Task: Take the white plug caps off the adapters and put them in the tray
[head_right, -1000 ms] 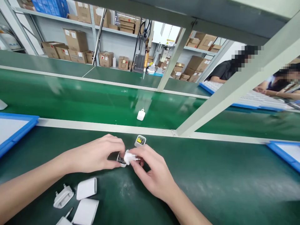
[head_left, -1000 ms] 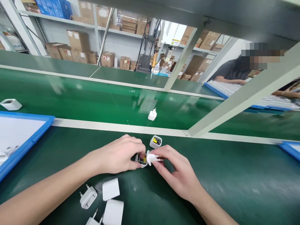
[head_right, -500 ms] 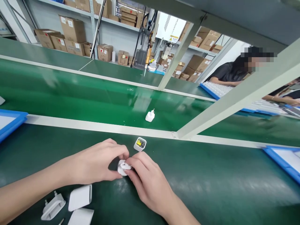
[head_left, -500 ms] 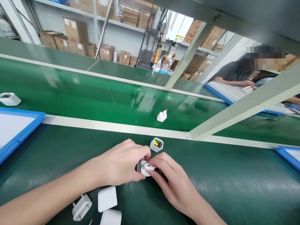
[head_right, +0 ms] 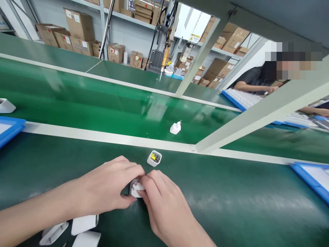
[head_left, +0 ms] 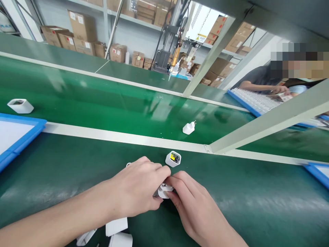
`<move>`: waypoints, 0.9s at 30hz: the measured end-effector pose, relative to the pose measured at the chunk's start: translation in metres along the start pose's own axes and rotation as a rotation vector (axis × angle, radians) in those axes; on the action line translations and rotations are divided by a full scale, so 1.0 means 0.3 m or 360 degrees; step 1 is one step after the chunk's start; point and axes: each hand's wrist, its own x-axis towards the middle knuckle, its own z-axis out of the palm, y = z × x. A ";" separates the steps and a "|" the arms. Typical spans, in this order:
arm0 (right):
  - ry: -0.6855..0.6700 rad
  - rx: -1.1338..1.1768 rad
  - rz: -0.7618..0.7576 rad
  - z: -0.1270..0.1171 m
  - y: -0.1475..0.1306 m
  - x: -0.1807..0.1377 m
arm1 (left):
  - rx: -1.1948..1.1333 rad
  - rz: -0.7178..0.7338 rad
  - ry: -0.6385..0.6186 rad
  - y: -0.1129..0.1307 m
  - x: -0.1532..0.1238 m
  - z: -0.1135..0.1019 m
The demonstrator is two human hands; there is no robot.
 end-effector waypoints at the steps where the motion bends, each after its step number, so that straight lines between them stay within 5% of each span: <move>1: -0.0015 -0.0012 0.0009 -0.001 -0.001 0.001 | 0.0005 0.0000 0.0003 0.001 0.000 0.001; 21: 0.0056 -0.0280 -0.0042 0.023 -0.021 0.006 | -0.0119 -0.0054 0.0049 -0.011 -0.006 0.013; 27: 0.0071 0.0235 0.0205 0.014 0.007 -0.002 | -0.0148 -0.0156 0.0120 0.020 -0.019 0.019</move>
